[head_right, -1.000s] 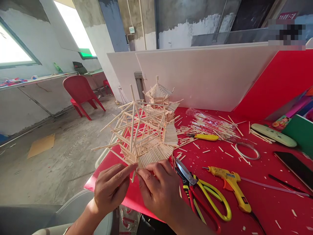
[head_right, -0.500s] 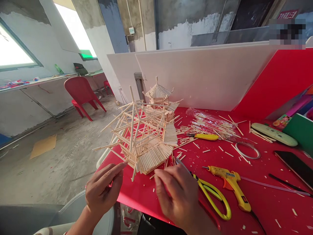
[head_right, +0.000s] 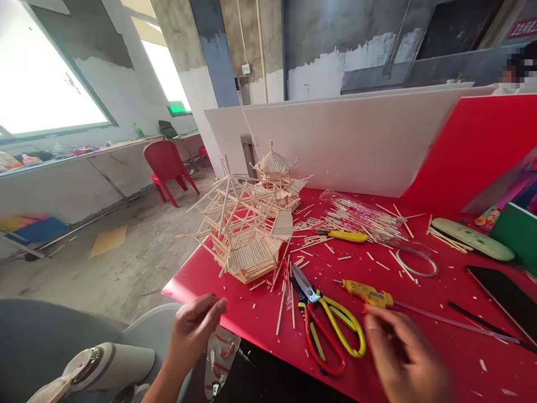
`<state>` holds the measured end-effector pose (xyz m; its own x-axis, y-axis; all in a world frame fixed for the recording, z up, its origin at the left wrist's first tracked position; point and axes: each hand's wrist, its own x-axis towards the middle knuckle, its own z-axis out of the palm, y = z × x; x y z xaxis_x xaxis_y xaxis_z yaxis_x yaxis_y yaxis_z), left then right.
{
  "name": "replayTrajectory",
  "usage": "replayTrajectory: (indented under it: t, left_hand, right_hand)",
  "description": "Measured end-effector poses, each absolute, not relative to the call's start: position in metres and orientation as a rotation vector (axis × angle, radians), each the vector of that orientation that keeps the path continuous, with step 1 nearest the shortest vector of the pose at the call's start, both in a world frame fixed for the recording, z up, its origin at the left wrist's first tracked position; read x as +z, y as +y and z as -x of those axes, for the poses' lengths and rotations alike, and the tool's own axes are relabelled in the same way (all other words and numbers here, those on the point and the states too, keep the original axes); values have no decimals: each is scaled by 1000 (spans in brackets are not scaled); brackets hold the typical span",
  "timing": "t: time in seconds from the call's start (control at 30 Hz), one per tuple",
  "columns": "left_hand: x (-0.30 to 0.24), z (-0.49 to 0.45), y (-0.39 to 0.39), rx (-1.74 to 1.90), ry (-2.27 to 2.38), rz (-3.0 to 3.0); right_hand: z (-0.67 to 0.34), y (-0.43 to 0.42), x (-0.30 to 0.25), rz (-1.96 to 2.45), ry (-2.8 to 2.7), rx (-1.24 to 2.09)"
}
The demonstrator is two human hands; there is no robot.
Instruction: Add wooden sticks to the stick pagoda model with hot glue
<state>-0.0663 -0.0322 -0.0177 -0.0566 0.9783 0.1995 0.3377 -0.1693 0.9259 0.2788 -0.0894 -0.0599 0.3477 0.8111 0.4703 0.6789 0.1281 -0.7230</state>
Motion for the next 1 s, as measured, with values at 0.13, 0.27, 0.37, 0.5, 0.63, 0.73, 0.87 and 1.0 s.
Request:
replayTrajectory:
  t: [0.13,0.27,0.37,0.5,0.63,0.73,0.87,1.0]
  left_hand:
    - [5,30,-59,1133,984,-1220]
    - [24,18,-74,1189,741,-1113]
    - [30,33,-74,1325,826,-1109]
    - [18,65,-64,1379,1331,-1046]
    - [-8,76,-54,1346,1678,-1377]
    - [-18,63,-53,1286,1578,-1384]
    - [-15,35,-56,1199,1166,-851]
    - [-6,16,-56,1219,705,-507]
  right_hand:
    - [-178,-83,-32,991,-1606,1029]
    - [-120,-84,-11,766,-1702,1504]
    - [-133,-90,-15,816,-1739,1392]
    - [-176,-94,-41,1044,-1832,1096]
    - [-203,-89,-52,1214,-1850,345]
    - [-206,-82,-42,1196,-1800,344]
    - [-188,-73,-28,1174,-1688,550]
    - [-157,-65,-26,1092,-1661,468]
